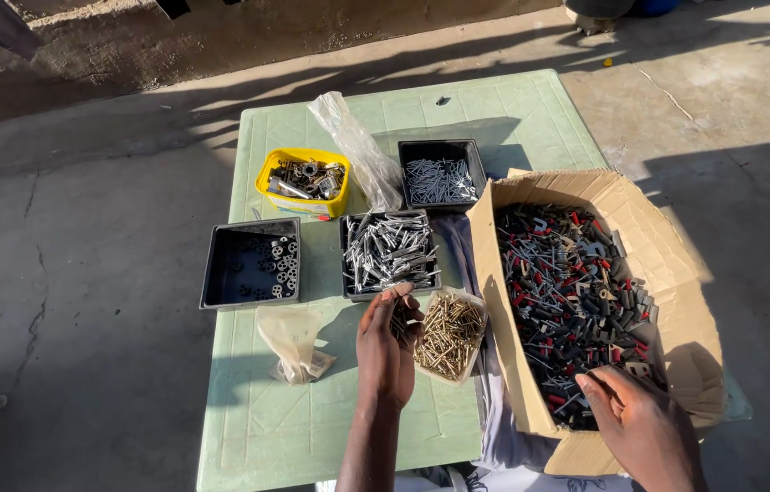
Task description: Sorting through various metal hardware components in a cardboard box on a table
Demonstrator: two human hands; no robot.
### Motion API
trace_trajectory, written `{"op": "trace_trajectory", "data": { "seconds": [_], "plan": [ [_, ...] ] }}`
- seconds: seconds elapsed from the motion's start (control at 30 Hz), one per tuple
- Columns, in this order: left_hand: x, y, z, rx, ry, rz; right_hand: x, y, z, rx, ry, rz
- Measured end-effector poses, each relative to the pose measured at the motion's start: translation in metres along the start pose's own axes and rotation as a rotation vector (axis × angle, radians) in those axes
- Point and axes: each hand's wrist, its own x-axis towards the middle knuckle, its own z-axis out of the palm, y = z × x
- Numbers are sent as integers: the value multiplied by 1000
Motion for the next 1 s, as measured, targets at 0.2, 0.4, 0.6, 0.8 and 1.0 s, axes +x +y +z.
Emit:
{"op": "trace_trajectory", "data": {
  "seconds": [0.2,0.4,0.6,0.8,1.0],
  "plan": [
    [56,-31,9,-72,-214,-150,0,-1,-1,26,107,-153],
    [58,-26,14,165,-249,-129,2,8,7,-4,186,-246],
    [60,-27,12,608,-398,-54,5,6,9,-52,172,-153],
    [51,-21,9,594,-646,-53,-4,4,3,-10,201,-196],
    [50,-22,1,482,-705,8,-3,6,7,-43,205,-139]
  ]
}}
